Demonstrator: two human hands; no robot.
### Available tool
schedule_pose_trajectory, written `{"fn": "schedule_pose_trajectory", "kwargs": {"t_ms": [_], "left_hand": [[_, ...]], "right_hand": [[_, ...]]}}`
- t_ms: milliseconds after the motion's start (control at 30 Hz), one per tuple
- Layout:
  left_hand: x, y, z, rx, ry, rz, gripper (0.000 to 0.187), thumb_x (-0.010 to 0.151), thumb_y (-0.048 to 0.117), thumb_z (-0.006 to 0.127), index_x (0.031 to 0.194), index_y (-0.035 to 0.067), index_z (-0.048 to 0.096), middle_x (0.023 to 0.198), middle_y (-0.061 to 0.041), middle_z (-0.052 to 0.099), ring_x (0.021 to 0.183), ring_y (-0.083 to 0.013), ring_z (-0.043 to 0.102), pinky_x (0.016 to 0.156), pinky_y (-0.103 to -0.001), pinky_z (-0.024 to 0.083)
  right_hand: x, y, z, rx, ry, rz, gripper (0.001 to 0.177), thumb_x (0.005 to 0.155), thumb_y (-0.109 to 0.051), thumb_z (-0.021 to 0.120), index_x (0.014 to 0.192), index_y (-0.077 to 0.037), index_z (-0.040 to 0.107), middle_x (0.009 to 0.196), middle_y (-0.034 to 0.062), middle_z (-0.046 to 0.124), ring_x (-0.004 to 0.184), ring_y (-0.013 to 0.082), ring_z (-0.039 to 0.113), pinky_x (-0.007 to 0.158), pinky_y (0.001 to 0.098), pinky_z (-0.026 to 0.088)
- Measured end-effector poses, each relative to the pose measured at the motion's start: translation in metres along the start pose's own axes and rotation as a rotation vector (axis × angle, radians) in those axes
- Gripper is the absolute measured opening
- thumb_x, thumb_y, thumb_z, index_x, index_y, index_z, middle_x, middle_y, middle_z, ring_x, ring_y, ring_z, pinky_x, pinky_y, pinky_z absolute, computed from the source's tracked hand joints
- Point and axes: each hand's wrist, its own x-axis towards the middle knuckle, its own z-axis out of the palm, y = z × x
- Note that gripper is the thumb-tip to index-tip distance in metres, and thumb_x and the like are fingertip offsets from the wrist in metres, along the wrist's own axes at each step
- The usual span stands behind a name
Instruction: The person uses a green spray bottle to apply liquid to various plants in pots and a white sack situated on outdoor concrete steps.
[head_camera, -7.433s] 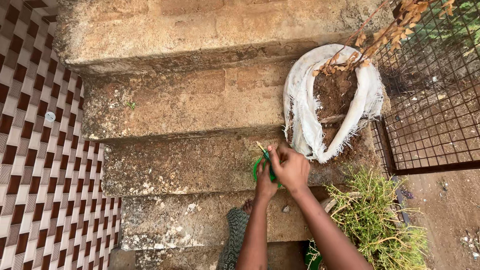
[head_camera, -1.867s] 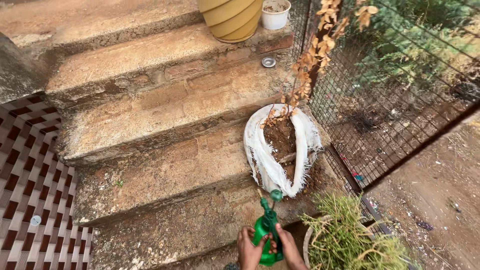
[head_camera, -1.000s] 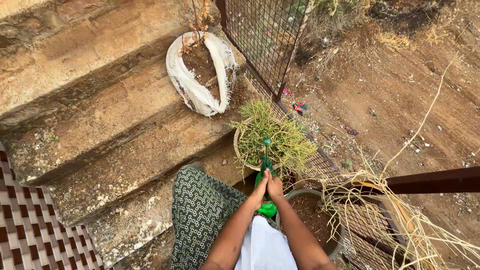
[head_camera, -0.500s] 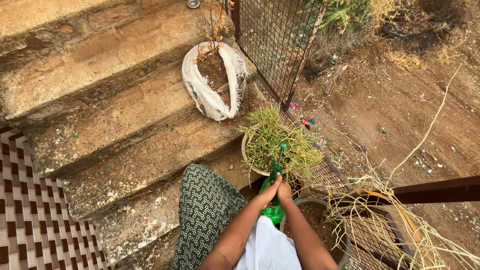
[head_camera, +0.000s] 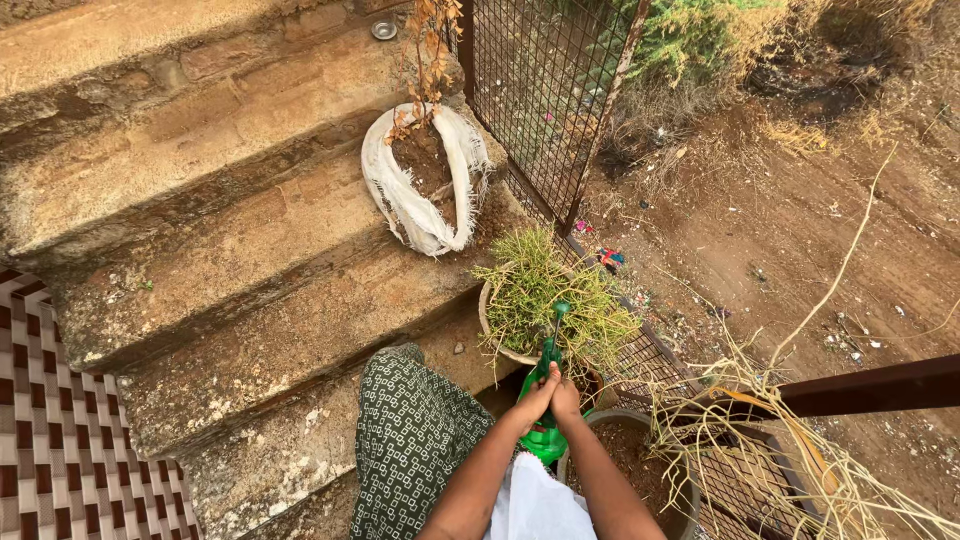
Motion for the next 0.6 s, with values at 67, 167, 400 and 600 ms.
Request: {"fn": "schedule_pose_trajectory", "kwargs": {"t_ms": [67, 167, 400, 600], "left_hand": [[-0.001, -0.003, 0.0, -0.012, -0.008, 0.018, 0.106, 0.077, 0.093, 0.039, 0.155, 0.022, 0.034, 0.147, -0.011, 0.052, 0.121, -0.033, 0.06, 0.076, -0.047, 0.057], [-0.002, -0.007, -0.002, -0.014, -0.012, -0.028, 0.109, 0.079, 0.093, 0.04, 0.159, 0.022, 0.021, 0.152, -0.012, 0.048, 0.123, -0.0352, 0.061, 0.079, -0.049, 0.057], [-0.004, -0.018, -0.002, -0.078, -0.008, -0.011, 0.114, 0.074, 0.095, 0.039, 0.159, 0.022, 0.021, 0.156, -0.009, 0.044, 0.13, -0.0331, 0.054, 0.083, -0.05, 0.056], [-0.003, -0.022, -0.005, -0.096, 0.001, -0.022, 0.116, 0.073, 0.096, 0.038, 0.16, 0.022, 0.02, 0.16, -0.007, 0.037, 0.134, -0.0306, 0.051, 0.085, -0.048, 0.057]], "right_hand": [[0.0, 0.002, 0.002, 0.024, -0.003, 0.002, 0.073, 0.096, -0.07, 0.048, 0.093, -0.002, 0.074, 0.092, 0.0165, 0.076, 0.084, 0.0291, 0.072, 0.08, 0.0421, 0.055], [-0.001, 0.007, 0.002, 0.026, -0.03, 0.008, 0.074, 0.096, -0.07, 0.046, 0.091, -0.003, 0.075, 0.09, 0.0151, 0.076, 0.083, 0.0273, 0.071, 0.08, 0.0414, 0.055], [-0.001, 0.01, 0.009, 0.046, -0.069, -0.039, 0.072, 0.096, -0.068, 0.051, 0.091, -0.001, 0.075, 0.087, 0.0146, 0.076, 0.08, 0.0266, 0.071, 0.079, 0.0412, 0.055], [0.002, 0.012, 0.011, -0.128, -0.07, -0.084, 0.07, 0.093, -0.068, 0.051, 0.088, -0.003, 0.077, 0.085, 0.0148, 0.078, 0.079, 0.0242, 0.073, 0.078, 0.0388, 0.055]]}}
